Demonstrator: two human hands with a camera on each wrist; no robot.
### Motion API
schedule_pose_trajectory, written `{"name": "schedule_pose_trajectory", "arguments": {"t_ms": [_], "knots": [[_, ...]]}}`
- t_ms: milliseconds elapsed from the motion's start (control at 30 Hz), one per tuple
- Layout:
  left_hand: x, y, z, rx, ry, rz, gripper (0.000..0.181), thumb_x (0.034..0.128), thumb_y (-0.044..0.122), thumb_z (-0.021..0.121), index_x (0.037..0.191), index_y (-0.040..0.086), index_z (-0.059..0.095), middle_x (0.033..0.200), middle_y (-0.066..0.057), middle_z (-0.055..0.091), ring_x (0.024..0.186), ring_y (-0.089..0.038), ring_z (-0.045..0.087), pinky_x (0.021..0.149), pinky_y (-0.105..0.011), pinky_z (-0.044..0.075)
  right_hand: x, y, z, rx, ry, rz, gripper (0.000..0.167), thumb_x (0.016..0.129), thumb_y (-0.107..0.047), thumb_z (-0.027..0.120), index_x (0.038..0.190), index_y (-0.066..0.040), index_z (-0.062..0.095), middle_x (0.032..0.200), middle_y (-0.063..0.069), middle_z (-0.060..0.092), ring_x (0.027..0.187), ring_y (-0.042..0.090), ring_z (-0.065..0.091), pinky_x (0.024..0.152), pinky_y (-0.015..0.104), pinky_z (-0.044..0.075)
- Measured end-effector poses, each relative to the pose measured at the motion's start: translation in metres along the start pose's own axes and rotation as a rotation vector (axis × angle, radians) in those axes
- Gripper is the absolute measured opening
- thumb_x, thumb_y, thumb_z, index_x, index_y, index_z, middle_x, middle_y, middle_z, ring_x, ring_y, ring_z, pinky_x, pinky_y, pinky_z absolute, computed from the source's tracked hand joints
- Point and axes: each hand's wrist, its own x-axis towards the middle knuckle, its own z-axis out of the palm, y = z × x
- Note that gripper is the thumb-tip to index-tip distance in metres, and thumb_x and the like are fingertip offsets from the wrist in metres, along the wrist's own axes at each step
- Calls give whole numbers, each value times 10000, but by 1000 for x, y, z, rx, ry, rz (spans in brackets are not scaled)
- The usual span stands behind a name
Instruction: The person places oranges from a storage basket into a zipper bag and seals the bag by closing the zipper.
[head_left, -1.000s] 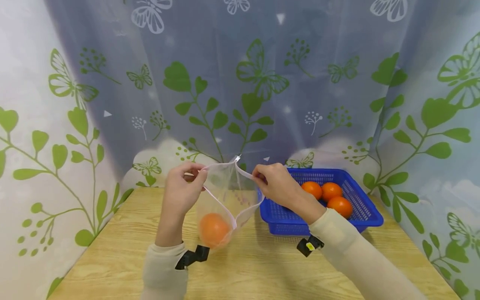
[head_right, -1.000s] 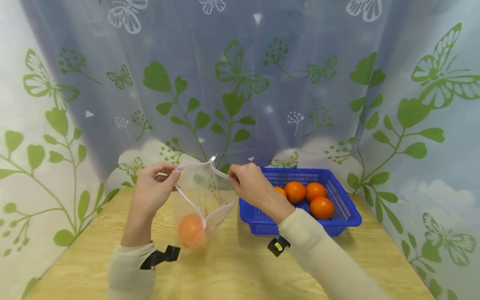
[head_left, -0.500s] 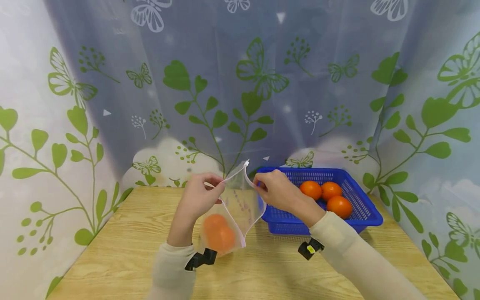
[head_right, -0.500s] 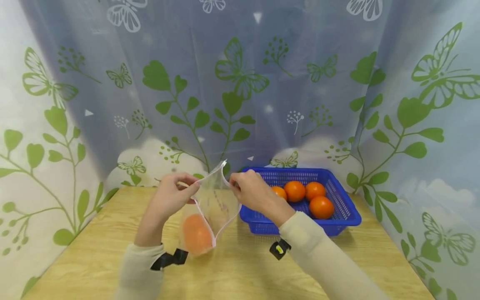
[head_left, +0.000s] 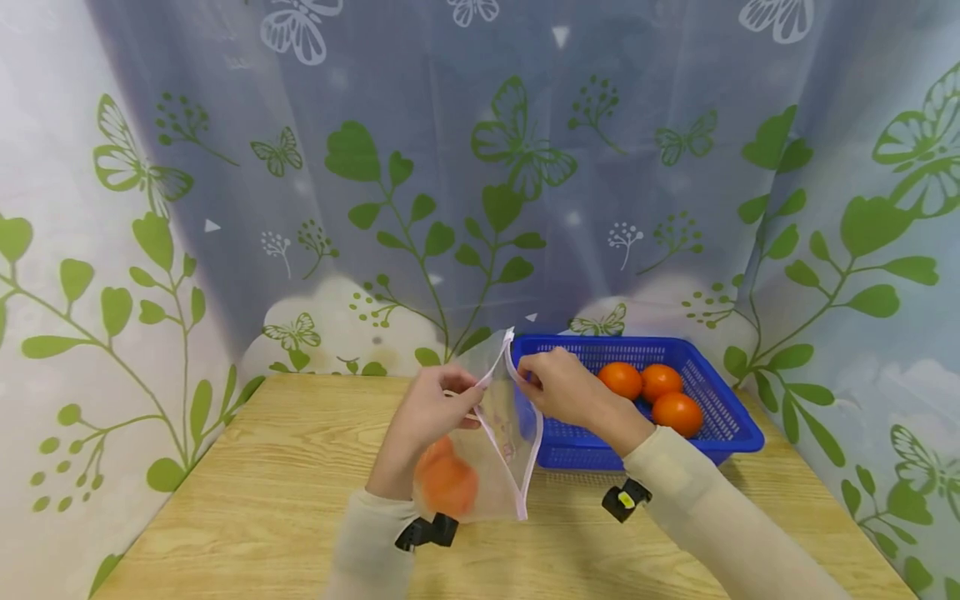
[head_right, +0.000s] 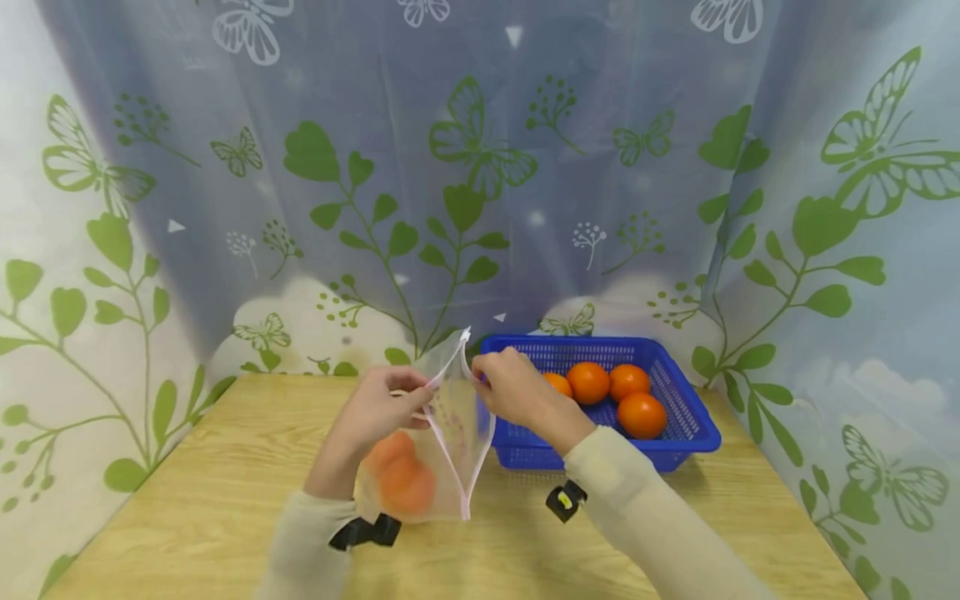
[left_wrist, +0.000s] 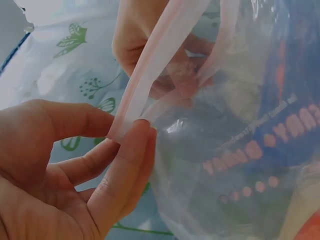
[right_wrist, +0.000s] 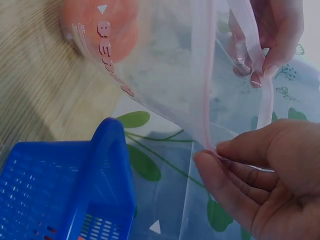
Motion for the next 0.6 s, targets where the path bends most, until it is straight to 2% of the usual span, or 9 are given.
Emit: {"name": "schedule_pose_trajectory", "arguments": {"t_ms": [167, 367, 433, 600], "knots": [[0, -6, 8, -60, 16, -18, 196, 967, 63, 689, 1020, -125, 707, 870, -127, 639, 644, -129, 678, 672, -339, 673, -4, 9, 3, 4, -35, 21, 161, 953, -29, 675, 792, -35, 670, 587, 19, 616, 422, 35, 552, 451, 163, 466], [3, -15, 16, -172, -9, -67, 188, 962, 14, 666, 1076, -132, 694, 914, -149, 642, 699, -141, 681, 663, -330, 671, -10, 17, 2, 45, -104, 86, 111, 943, -7, 674, 835, -30, 655, 599, 45, 626, 425, 43, 585, 444, 168, 503], [3, -16, 19, -183, -20, -70, 191, 966, 20, 659, 1092, -118, 699, 938, -163, 654, 705, -149, 690, 662, -331, 671, -12, 20, 0, 49, -123, 92, 36, 926, 7, 680, 937, -11, 651, 672, 84, 670, 435, 54, 599, 461, 186, 531], [3, -16, 24, -184, -44, -67, 206, 987, 42, 628, 1124, -105, 670, 966, -184, 653, 758, -199, 720, 664, -350, 673, -12, 25, -8, 28, -109, 109, 411, 917, -49, 697, 1305, 8, 574, 966, 203, 743, 541, 117, 655, 628, 324, 628]]}}
